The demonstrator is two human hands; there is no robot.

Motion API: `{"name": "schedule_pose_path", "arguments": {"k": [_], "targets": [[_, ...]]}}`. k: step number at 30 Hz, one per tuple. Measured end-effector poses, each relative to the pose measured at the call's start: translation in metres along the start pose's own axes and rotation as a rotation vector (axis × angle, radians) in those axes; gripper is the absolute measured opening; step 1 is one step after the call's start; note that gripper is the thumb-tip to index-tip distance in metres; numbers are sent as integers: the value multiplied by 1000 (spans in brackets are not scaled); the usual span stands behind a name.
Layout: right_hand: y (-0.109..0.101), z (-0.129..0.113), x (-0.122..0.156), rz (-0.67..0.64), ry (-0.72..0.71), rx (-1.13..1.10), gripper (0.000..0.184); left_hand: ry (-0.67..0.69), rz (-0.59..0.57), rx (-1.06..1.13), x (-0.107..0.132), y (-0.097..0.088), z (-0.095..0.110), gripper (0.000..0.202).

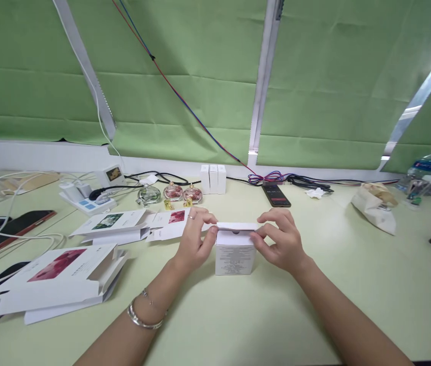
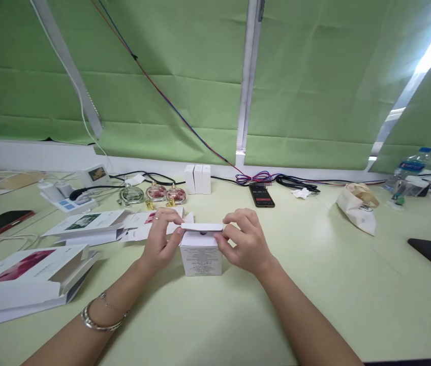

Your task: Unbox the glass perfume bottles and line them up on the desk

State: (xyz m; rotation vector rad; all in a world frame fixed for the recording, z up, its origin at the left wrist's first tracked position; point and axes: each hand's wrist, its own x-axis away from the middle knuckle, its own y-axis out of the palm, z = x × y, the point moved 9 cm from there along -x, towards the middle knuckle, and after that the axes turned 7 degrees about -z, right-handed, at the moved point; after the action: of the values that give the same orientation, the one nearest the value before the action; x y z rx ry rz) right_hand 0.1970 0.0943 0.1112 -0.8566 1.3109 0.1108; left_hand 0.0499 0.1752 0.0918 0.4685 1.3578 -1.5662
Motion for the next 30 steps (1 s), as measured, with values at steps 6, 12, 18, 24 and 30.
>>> {"name": "schedule_pose_path", "arguments": {"k": [6, 12, 18, 24, 30], "targets": [[15, 9, 0, -127, 101, -85, 23, 195, 152, -103, 5, -16, 22, 16], [36, 17, 4, -356, 221, -221, 21, 137, -66, -116, -1, 0, 19, 19], [33, 12, 1, -402, 209, -164, 27, 58, -268, 7, -2, 17, 6, 33], [31, 11, 0, -462, 201, -225, 22, 157, -342, 62, -1, 18, 15, 32], [30, -3, -2, -388, 72, -289, 18, 230, -301, 21, -2, 19, 26, 22]]}}
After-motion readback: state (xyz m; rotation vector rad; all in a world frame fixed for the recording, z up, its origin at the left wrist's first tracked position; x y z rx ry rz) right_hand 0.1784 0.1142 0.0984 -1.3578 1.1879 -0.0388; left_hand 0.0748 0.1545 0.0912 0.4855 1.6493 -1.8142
